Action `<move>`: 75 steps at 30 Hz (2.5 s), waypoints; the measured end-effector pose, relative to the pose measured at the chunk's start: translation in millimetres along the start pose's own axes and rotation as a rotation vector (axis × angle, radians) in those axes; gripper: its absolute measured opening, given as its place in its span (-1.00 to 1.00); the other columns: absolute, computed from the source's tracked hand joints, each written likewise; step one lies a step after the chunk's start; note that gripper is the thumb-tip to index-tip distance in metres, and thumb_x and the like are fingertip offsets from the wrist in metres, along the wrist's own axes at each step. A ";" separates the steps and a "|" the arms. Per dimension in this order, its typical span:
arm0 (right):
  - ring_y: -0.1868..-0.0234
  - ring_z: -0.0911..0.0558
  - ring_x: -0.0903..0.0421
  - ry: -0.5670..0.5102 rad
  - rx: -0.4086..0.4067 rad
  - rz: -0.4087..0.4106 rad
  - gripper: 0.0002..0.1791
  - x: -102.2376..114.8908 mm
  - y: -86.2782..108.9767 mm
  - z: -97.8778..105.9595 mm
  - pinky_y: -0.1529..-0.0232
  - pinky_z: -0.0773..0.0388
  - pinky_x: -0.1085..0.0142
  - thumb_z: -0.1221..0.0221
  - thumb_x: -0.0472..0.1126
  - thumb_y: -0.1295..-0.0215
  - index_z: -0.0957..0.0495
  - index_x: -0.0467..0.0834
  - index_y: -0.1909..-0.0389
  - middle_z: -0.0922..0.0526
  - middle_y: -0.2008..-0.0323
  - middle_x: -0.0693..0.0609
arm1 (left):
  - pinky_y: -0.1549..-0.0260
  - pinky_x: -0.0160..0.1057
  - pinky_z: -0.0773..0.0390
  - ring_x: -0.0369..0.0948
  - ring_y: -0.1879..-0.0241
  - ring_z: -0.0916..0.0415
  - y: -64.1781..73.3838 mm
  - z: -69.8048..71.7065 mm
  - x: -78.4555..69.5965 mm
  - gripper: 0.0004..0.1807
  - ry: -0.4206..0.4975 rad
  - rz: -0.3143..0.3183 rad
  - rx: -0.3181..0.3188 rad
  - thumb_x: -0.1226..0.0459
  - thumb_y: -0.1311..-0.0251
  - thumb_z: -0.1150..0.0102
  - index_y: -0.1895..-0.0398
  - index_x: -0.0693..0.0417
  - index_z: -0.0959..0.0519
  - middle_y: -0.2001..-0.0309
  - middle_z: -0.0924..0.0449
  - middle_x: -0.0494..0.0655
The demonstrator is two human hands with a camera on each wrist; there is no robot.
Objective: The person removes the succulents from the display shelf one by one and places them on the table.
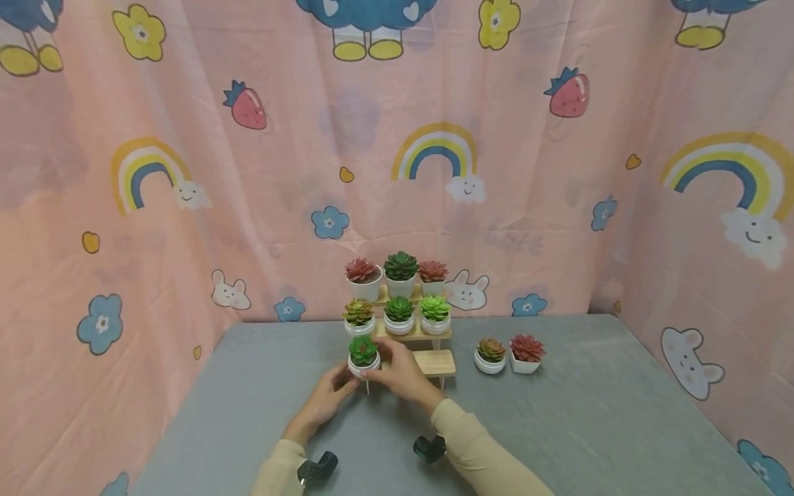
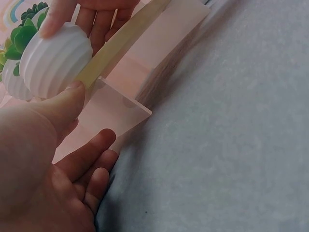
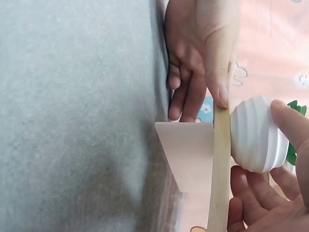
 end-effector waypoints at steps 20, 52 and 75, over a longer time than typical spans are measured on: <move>-0.03 -0.61 0.01 0.051 -0.011 0.062 -0.36 6.6 33.0 29.6 -0.04 -0.60 0.00 -0.48 -0.17 -0.14 -0.50 -0.20 -0.24 -0.62 -0.19 -0.19 | -0.17 -0.02 -0.61 0.15 -0.23 -0.55 1.2 -0.7 -0.4 -0.28 -0.030 -0.096 0.031 0.12 -0.50 -0.07 -0.54 0.34 -0.14 -0.27 -0.48 0.45; 0.06 -0.57 0.12 0.204 -0.149 0.003 -0.37 -18.5 91.9 133.5 0.02 -0.57 0.17 -0.49 -0.14 -0.12 -0.53 -0.23 -0.20 -0.68 -0.04 -0.10 | -0.26 0.19 -0.48 0.17 -0.27 -0.52 -1.5 1.2 7.9 -0.32 -0.026 0.036 -0.008 0.18 -0.47 -0.11 -0.56 0.16 -0.18 -0.30 -0.51 0.32; 0.11 -0.57 0.30 0.263 -0.268 0.036 -0.33 -25.7 114.9 178.7 0.10 -0.60 0.29 -0.48 -0.20 -0.11 -0.50 -0.33 -0.22 -0.68 -0.05 -0.21 | -0.26 0.20 -0.47 0.18 -0.27 -0.51 -2.3 -1.0 6.1 -0.34 -0.031 0.018 0.002 0.21 -0.48 -0.09 -0.56 0.18 -0.18 -0.30 -0.50 0.35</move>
Point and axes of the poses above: each hand's wrist, its own y-axis away from the middle knuckle, its own z-axis out of the back of the hand, x = y × z, the point moved 9 cm from there along -y, towards the middle knuckle
